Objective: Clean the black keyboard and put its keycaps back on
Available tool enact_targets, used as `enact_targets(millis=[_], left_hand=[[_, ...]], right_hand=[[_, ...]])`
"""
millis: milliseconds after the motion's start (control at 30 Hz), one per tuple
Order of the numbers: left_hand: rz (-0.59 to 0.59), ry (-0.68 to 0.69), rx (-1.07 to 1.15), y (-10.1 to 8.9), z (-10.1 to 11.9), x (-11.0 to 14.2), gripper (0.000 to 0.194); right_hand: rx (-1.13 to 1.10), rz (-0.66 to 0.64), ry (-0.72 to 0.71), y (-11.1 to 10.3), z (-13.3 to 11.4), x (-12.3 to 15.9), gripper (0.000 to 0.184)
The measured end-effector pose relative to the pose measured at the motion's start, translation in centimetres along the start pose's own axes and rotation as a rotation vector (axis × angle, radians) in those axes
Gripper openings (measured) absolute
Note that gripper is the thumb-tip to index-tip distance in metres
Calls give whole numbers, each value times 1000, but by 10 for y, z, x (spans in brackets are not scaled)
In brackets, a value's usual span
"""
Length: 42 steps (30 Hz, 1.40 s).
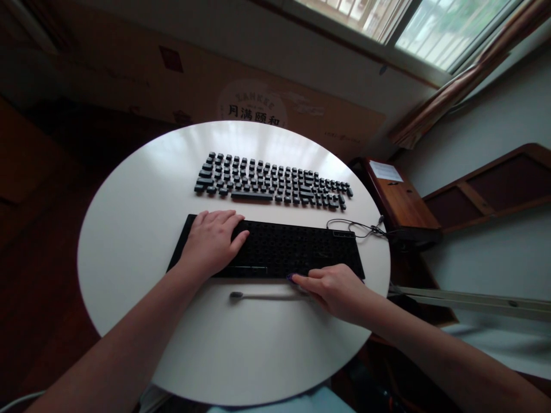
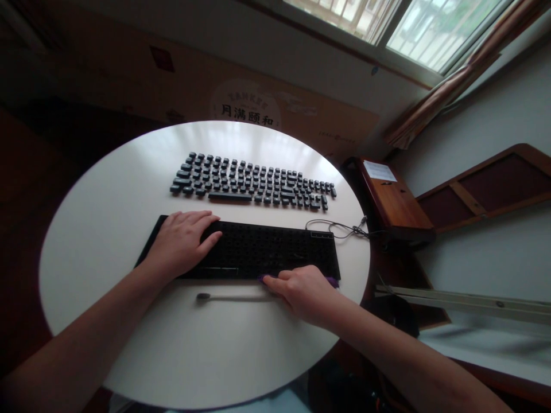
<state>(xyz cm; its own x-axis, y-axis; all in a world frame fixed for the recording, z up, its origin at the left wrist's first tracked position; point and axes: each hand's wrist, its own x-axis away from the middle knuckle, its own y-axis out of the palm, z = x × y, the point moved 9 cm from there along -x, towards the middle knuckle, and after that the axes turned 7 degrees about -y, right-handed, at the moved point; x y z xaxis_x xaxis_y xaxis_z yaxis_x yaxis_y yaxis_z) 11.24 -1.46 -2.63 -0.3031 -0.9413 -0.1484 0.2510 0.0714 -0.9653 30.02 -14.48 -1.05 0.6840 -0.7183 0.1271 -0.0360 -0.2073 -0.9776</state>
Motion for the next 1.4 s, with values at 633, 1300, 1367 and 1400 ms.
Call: enact_targets(millis=[633,1300,1367,1400], left_hand=[[22,19,12,-2,3,1,48],[-198,617,51,-1,219,108,9],[-241,591,23,19,232,107,11],[-257,582,13,26,236,106,11]], right_hand=[[-95,-67,-122,-23,-15,-53,28],[-222,513,62,-133,32,94,26],[-227,496,56,-127,28,92,26],[-232,489,51,-124,26,92,26]])
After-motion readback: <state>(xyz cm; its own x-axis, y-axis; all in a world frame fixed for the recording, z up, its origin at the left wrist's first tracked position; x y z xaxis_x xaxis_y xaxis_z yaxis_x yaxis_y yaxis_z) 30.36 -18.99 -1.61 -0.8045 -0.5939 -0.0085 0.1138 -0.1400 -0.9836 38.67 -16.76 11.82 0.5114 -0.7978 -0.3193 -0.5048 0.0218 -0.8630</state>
